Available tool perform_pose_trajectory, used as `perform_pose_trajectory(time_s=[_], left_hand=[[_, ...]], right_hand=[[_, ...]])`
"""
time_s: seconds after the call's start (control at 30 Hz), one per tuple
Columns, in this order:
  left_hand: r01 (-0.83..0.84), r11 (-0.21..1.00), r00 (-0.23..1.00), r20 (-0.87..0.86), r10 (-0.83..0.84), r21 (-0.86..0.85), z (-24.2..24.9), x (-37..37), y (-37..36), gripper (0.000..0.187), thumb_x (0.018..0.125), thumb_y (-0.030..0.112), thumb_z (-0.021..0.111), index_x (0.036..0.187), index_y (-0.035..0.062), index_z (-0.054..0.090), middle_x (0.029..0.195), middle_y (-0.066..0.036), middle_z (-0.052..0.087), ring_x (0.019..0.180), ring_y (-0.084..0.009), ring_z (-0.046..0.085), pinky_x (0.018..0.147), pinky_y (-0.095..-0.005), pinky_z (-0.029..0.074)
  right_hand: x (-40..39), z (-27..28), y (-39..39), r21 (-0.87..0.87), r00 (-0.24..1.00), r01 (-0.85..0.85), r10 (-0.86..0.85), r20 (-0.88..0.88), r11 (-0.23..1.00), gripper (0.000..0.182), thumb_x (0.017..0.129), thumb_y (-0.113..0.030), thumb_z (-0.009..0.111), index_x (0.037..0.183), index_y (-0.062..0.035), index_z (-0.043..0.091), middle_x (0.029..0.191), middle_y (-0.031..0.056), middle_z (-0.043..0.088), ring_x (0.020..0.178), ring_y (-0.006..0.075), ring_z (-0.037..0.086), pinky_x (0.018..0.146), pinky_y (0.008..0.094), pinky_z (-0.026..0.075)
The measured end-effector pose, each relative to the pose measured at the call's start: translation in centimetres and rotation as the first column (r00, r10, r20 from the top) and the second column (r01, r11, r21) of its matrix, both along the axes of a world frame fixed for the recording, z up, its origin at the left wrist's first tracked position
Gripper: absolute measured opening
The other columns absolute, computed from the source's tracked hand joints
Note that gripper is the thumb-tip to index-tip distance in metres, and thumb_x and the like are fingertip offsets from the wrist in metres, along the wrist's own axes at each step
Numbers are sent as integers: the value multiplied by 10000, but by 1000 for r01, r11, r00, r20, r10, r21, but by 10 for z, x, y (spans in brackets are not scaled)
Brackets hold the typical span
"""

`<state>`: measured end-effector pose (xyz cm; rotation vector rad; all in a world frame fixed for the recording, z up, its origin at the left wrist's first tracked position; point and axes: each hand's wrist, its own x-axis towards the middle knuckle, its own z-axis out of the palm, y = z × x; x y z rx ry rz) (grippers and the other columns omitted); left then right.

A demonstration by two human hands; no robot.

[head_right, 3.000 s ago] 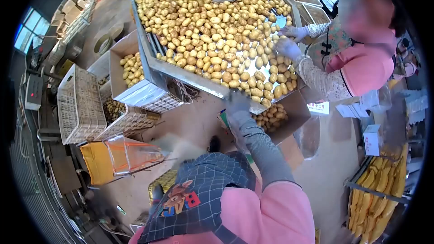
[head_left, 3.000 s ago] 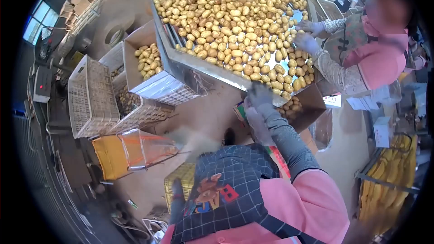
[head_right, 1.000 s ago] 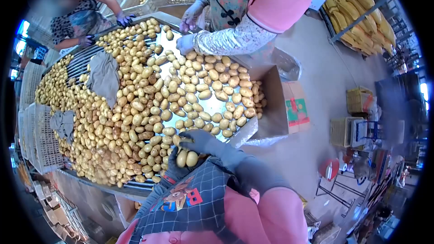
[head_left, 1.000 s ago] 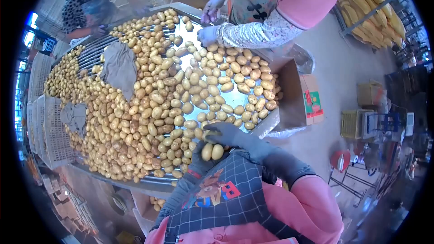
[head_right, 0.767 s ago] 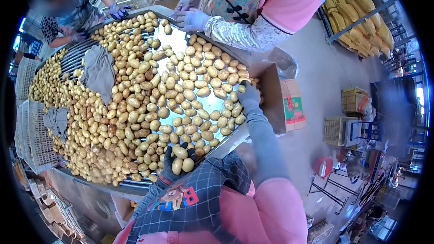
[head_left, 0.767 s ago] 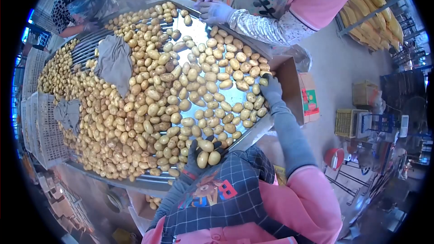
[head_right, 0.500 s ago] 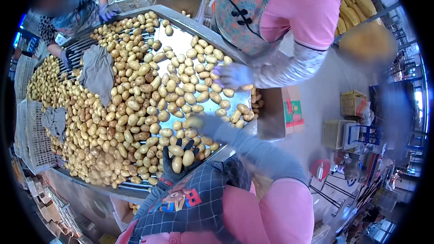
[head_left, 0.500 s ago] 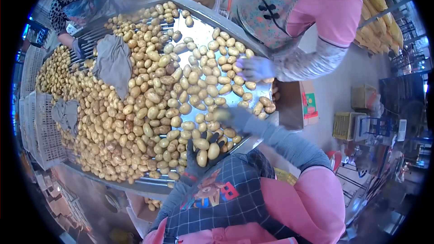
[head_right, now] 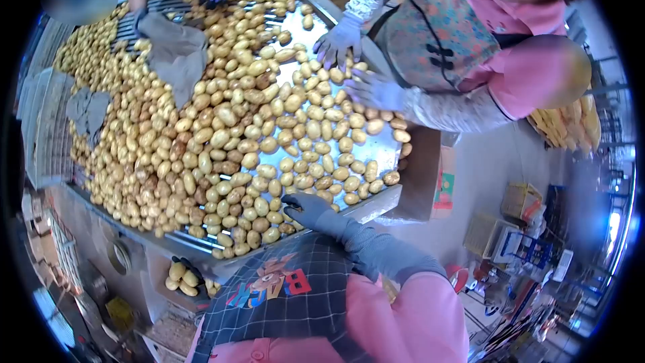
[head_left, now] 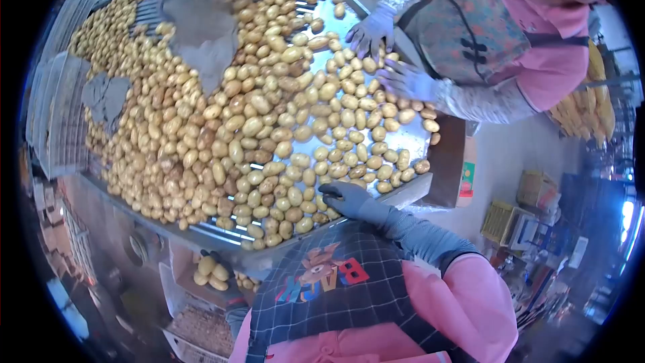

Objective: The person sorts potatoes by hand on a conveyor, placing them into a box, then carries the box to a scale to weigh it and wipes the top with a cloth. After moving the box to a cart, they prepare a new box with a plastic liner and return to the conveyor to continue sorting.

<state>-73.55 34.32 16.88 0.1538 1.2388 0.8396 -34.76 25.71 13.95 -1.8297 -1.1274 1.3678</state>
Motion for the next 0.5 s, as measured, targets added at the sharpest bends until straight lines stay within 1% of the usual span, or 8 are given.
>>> perform_pose_trajectory(time_s=[0.03,0.1,0.17,0.23,0.3,0.4,0.43,0.5], left_hand=[[-40,999,998,-57,39,-21,-1,-18,-8,466,934,487,463,1252,148,491,1186,-61,561,1040,-213,540,912,-370,462],[-119,991,985,-131,109,-68,-13,-40,-23,475,927,496,470,1246,145,502,1183,-64,566,1039,-226,542,908,-376,462],[-170,978,974,-169,148,-124,-28,-58,-35,484,920,506,476,1240,143,512,1180,-68,572,1038,-239,544,904,-381,462],[-187,966,971,-180,155,-177,-48,-63,-41,493,914,515,483,1233,141,523,1177,-71,577,1037,-252,545,899,-387,463],[-188,954,974,-168,151,-232,-72,-56,-40,503,907,524,489,1227,139,533,1173,-75,583,1036,-265,547,895,-392,463],[-81,980,992,-114,61,-182,-141,-60,-33,481,924,486,482,1234,121,528,1184,-79,578,1039,-262,547,903,-382,462],[-48,989,993,-109,33,-143,-159,-66,-33,474,930,473,480,1237,115,526,1187,-80,576,1039,-261,547,906,-378,462],[43,999,989,-140,-46,-29,-193,-76,-36,460,941,447,475,1242,103,523,1194,-83,572,1041,-259,547,911,-371,462]], right_hand=[[-6,-9,-2,10,994,-62,61,88,998,412,865,-292,611,1213,-74,581,1129,138,642,1049,264,624,889,358,488],[-17,-8,1,58,986,-126,119,119,990,414,861,-310,608,1208,-85,586,1078,134,656,1015,273,631,857,368,494],[-18,6,18,-83,963,-159,173,205,984,360,865,-309,570,1153,-98,609,1025,141,648,953,305,630,825,397,492],[-7,0,49,-20,962,42,-35,272,999,299,860,-269,569,1097,-101,643,977,128,664,914,293,642,799,376,503],[4,-14,82,265,926,244,-305,222,933,245,848,-233,584,1034,-98,671,938,120,673,875,286,649,773,356,510],[-6,-13,124,436,944,166,-270,189,884,209,807,-203,633,972,-80,671,936,122,664,882,285,639,766,369,509],[-18,-10,127,438,950,149,-252,187,887,209,807,-203,633,972,-80,671,936,122,664,882,285,639,766,369,509],[-43,-1,121,418,825,-278,-8,565,865,186,787,-191,643,940,-87,666,923,116,640,905,291,615,785,402,492]])
